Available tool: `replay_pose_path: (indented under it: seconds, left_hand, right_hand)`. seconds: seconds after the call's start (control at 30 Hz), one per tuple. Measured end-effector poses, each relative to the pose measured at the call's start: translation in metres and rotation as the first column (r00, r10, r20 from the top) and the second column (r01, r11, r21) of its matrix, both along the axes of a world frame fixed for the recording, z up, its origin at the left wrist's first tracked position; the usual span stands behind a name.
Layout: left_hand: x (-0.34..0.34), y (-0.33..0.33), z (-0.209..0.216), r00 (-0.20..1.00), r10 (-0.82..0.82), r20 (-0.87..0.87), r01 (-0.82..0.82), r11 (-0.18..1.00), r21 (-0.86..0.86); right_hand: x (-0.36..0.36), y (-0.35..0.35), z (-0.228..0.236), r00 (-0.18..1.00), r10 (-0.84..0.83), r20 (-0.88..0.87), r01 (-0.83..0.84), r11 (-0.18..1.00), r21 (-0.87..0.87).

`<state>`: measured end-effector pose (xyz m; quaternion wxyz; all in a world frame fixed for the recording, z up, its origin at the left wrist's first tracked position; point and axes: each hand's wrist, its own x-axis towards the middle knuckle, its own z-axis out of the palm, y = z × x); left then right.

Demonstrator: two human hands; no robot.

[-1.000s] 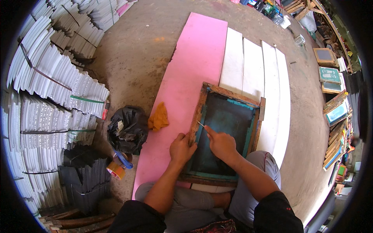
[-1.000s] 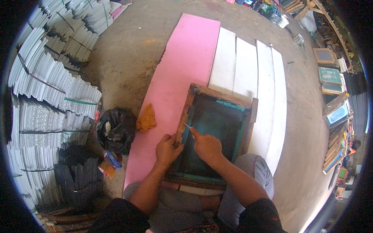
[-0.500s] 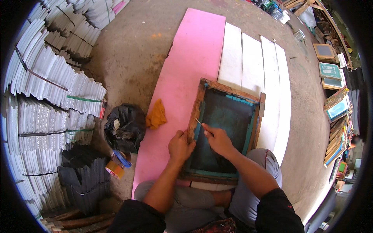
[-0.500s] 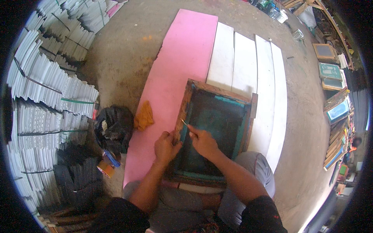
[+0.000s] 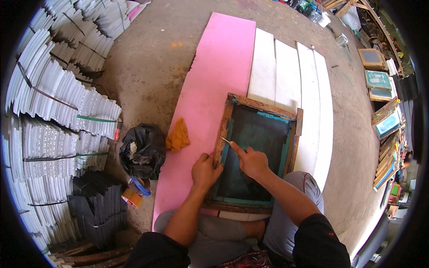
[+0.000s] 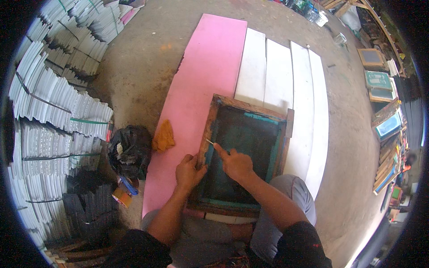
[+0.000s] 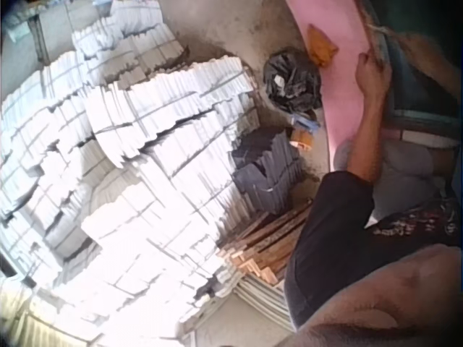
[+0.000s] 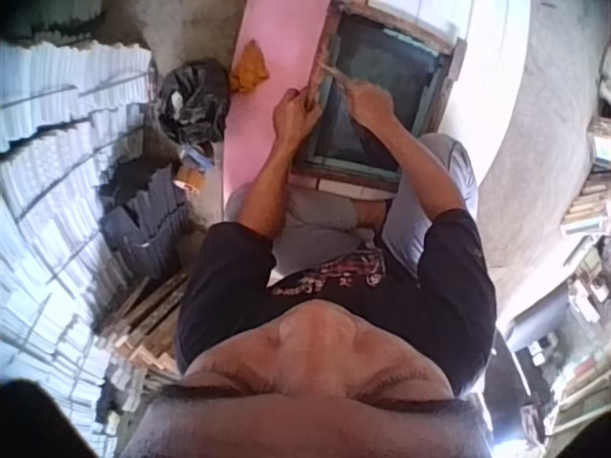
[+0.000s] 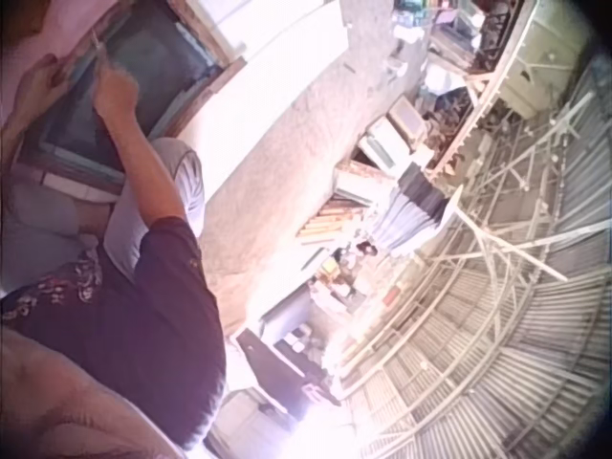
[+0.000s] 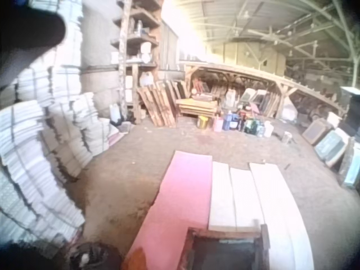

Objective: The person sits on the floor and uses a utility knife and pliers to scrape and remove material from the edges of a wooden frame. They repeatedly scrape along the frame's perimeter and occasionally adjust the frame's position.

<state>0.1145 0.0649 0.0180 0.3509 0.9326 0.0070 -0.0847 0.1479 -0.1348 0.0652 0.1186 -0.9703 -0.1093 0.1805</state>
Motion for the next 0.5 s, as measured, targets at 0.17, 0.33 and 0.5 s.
replay_pose_path:
  seconds: [0.17,0.33,0.5]
  left_hand:
    - [-0.001,-0.001,-0.004,1.000,-0.003,-0.010,0.002,0.999,-0.048]
    - [0.001,-0.002,0.001,0.998,0.015,-0.068,-0.016,1.000,-0.016]
    - [-0.001,-0.003,0.004,0.997,0.044,-0.061,-0.046,0.998,-0.033]
  right_hand:
    - [0.016,0.001,-0.024,0.975,-0.167,-0.147,0.218,0.847,0.486]
    - [0.013,-0.011,-0.014,0.983,-0.121,-0.136,0.171,0.868,0.466]
    - [0.016,-0.014,0.004,0.995,-0.103,0.009,0.098,0.970,0.220]
